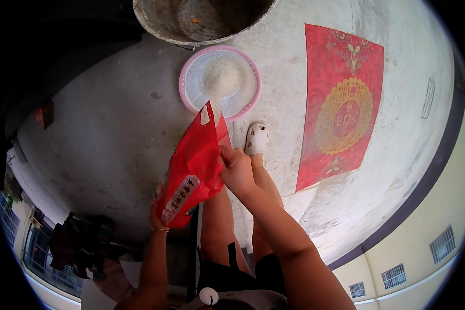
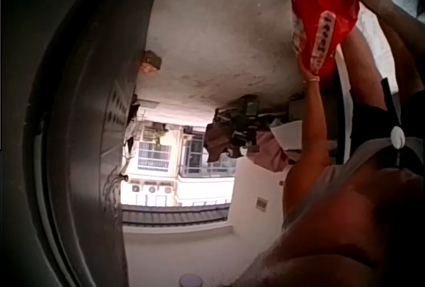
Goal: The person mops a tiled floor with a mop and bucket, then pours rice from a red bag into a pink colander. They rinse the rice by hand, shake the colander to drain water, and later sweep the floor with a broom and dustpan.
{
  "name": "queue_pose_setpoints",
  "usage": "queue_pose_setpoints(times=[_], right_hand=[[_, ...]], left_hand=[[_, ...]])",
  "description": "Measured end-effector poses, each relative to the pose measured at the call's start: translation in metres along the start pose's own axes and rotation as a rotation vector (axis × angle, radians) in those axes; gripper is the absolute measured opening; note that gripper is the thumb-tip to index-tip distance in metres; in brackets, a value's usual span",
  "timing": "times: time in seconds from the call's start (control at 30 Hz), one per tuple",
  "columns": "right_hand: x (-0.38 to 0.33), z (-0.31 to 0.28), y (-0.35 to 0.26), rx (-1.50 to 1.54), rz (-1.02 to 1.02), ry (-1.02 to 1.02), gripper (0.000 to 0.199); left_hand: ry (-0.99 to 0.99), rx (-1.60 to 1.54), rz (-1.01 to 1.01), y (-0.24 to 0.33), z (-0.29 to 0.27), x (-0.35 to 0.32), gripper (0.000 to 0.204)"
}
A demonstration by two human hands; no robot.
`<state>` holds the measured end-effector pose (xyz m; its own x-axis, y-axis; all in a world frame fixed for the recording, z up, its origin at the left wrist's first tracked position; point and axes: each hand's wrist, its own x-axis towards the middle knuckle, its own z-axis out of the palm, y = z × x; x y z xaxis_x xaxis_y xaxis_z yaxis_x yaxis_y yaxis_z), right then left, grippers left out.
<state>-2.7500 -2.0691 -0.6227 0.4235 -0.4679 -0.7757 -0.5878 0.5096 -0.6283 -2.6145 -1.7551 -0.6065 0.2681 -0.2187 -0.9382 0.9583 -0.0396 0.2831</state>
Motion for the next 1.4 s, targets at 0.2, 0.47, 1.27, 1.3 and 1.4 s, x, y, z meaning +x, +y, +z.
queue_pose_setpoints(times=[0.2,0.47,1.27,1.3,1.4], right_hand=[[0.001,0.007,-0.006,0.193,-0.035,0.102,0.017],[0.018,0.011,-0.019,0.198,0.017,0.103,0.018],[-0.12,0.105,-0.088,-0.208,-0.988,-0.514,0.054],[-0.116,0.116,-0.098,-0.157,-1.038,-0.485,0.05],[-0.094,0.142,-0.122,-0.127,-1.14,-0.435,0.042]], left_hand=[[0.166,0.063,-0.039,0.008,-0.008,-0.004,0.05],[0.117,-0.012,-0.069,0.006,0.002,-0.013,0.047],[0.041,0.35,-0.093,0.108,-0.058,0.226,0.046],[0.017,0.301,-0.112,0.111,-0.062,0.231,0.049],[-0.213,-0.035,-0.294,0.127,-0.059,0.245,0.058]])
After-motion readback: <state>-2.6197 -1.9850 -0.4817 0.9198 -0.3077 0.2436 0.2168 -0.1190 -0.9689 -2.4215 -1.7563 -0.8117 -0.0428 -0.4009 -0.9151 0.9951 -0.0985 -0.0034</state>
